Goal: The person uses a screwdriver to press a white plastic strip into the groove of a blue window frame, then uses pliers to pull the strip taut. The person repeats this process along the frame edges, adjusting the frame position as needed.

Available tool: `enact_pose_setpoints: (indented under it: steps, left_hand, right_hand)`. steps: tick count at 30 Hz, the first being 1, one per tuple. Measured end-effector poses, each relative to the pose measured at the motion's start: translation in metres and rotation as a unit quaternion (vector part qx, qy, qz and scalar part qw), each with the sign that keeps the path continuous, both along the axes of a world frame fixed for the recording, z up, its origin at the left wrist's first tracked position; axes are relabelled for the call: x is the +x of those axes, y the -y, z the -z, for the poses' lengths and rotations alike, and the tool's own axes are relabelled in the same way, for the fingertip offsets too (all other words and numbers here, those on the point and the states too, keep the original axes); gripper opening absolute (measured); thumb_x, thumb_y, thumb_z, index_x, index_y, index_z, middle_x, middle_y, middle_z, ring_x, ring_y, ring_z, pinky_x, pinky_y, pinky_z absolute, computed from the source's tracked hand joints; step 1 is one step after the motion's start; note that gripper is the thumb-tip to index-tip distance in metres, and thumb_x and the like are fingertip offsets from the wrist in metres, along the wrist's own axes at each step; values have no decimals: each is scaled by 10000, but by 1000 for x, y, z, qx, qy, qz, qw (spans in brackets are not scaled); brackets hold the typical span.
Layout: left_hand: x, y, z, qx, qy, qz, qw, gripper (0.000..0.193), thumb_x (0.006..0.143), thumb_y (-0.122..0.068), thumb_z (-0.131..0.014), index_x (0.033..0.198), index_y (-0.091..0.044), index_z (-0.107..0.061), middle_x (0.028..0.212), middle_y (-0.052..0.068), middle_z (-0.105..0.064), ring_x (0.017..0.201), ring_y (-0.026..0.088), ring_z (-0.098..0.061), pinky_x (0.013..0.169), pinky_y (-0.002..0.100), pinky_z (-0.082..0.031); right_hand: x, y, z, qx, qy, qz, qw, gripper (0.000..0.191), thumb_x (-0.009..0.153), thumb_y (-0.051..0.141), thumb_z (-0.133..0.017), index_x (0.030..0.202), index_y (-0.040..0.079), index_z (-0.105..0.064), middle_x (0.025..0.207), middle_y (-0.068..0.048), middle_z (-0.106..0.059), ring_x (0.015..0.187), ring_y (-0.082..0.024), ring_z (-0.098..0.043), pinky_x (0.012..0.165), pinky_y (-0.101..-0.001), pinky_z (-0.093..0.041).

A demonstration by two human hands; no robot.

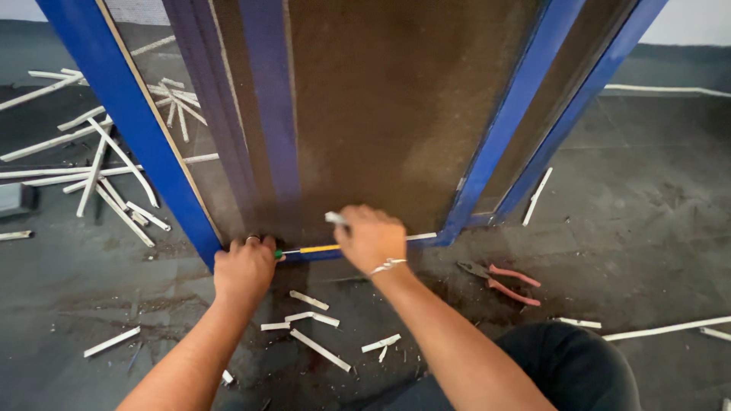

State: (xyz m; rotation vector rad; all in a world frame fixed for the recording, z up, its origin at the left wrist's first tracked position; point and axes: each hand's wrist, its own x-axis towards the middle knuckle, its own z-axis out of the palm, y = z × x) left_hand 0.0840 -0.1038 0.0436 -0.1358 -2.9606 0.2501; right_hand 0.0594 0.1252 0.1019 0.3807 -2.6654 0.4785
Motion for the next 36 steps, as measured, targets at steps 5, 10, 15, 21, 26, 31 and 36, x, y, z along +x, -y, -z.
enact_pose_setpoints:
  steps: [5,10,15,21,26,31,36]
  left_hand:
    - [-2,3,3,-2,9,-26,1000,277,896,-492,-644,963,-230,-707,957,-20,-716,917,232,-710,663,456,-534]
    - [-3,4,5,-2,33,-45,998,187,910,-361,-604,971,-221,-712,959,-11,-723,920,243,-720,657,470,-542]
    - [-3,9,8,13,9,-40,999,158,904,-216,-572,968,-224,-717,946,0,-728,891,248,-730,632,468,-555]
    - [-1,10,6,18,5,-37,999,163,911,-210,-568,962,-223,-722,941,6,-729,864,249,-733,639,468,-566]
    - [4,12,4,15,-1,-31,999,162,903,-219,-573,946,-223,-730,945,5,-732,885,249,-731,640,463,-563]
    - [-1,14,8,18,21,-49,998,173,912,-214,-569,917,-200,-741,957,0,-734,898,242,-729,659,464,-562]
    - [-7,15,17,-1,22,-60,998,193,901,-235,-568,883,-198,-756,976,-2,-735,913,242,-725,656,484,-559]
  right_hand:
    - [-6,-83,6,-288,-16,295,911,208,929,281,-692,1045,113,-656,901,-130,-730,829,-325,-721,744,-462,-551]
    - [-23,-141,29,-468,21,504,725,327,955,311,-678,1143,46,-637,1084,-171,-732,1001,-318,-713,907,-413,-520]
    - [-26,-146,59,-537,127,528,645,399,1061,395,-493,1284,101,-645,1264,-137,-689,1133,-328,-653,954,-493,-506]
    - [-41,-176,76,-737,255,426,459,328,1032,269,-459,1239,153,-685,1261,-66,-677,1081,-284,-633,857,-556,-517]
    - [-48,-207,73,-684,320,512,410,387,1013,381,-616,1327,178,-717,991,35,-541,857,-168,-482,810,-493,-500]
    - [-34,-203,56,-643,281,494,513,297,974,339,-620,1171,131,-700,953,-46,-625,838,-215,-586,779,-454,-560]
    - [-2,-101,-14,-521,30,185,833,240,931,286,-600,1055,96,-676,950,-133,-723,840,-268,-715,737,-420,-608]
